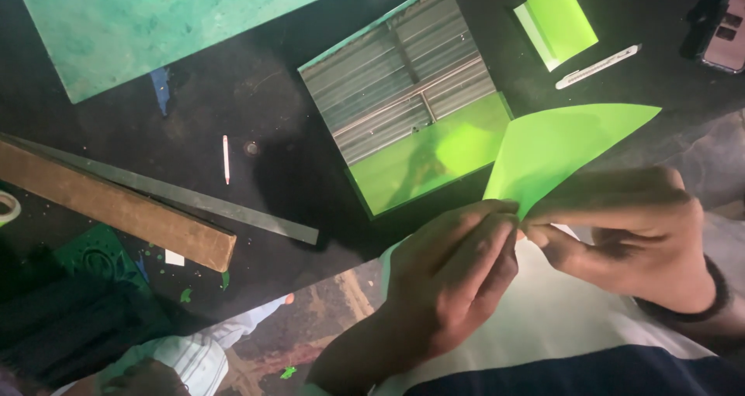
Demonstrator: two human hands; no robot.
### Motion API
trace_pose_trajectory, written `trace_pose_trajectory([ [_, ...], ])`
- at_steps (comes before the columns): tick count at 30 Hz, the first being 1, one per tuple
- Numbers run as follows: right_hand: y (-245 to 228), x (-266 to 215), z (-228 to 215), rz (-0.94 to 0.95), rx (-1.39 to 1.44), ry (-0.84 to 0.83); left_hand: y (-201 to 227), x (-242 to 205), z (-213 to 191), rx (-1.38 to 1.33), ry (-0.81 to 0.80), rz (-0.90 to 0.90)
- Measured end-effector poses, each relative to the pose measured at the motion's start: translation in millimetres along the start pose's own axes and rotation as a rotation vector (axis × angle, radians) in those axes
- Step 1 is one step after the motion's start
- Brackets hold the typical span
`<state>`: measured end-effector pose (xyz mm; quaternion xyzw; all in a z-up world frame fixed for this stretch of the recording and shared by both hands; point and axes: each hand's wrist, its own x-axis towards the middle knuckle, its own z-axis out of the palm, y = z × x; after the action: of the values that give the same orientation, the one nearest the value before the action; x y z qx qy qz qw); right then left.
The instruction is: Applying a green adhesive film onto a square glass or mirror surface.
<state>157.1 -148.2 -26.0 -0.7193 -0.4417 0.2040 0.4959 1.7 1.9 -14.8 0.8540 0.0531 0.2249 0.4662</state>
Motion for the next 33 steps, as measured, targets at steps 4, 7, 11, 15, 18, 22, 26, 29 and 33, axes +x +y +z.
trace_pose_trajectory([
  [4, 10, -10, -7, 0.090, 0.035, -0.021, 1, 0, -2, -0.027, -0.019, 0.000],
  [7, 10, -12, -10, 0.151, 0.112, -0.039, 1, -1, -1, -0.031, -0.032, 0.013],
  [11, 13, -15, -13, 0.141, 0.173, -0.037, 0, -5, 2, -0.040, -0.052, 0.041],
  [15, 19, -21, -16, 0.112, 0.161, -0.055, 6, -1, -2, -0.007, -0.077, 0.082],
  [18, 18, -21, -16, 0.119, 0.209, -0.058, 2, -6, 2, -0.028, -0.117, 0.118],
  [22, 19, -23, -17, 0.129, 0.267, -0.055, 3, -6, 2, -0.048, -0.127, 0.124],
  [26, 23, -27, -19, 0.144, 0.258, -0.075, 5, -3, 0, -0.029, -0.097, 0.141],
  [29, 22, -26, -19, 0.146, 0.280, -0.082, 9, 2, -2, -0.027, -0.088, 0.149],
  [33, 19, -23, -18, 0.136, 0.291, -0.076, 16, 11, -12, 0.037, -0.081, 0.185],
])
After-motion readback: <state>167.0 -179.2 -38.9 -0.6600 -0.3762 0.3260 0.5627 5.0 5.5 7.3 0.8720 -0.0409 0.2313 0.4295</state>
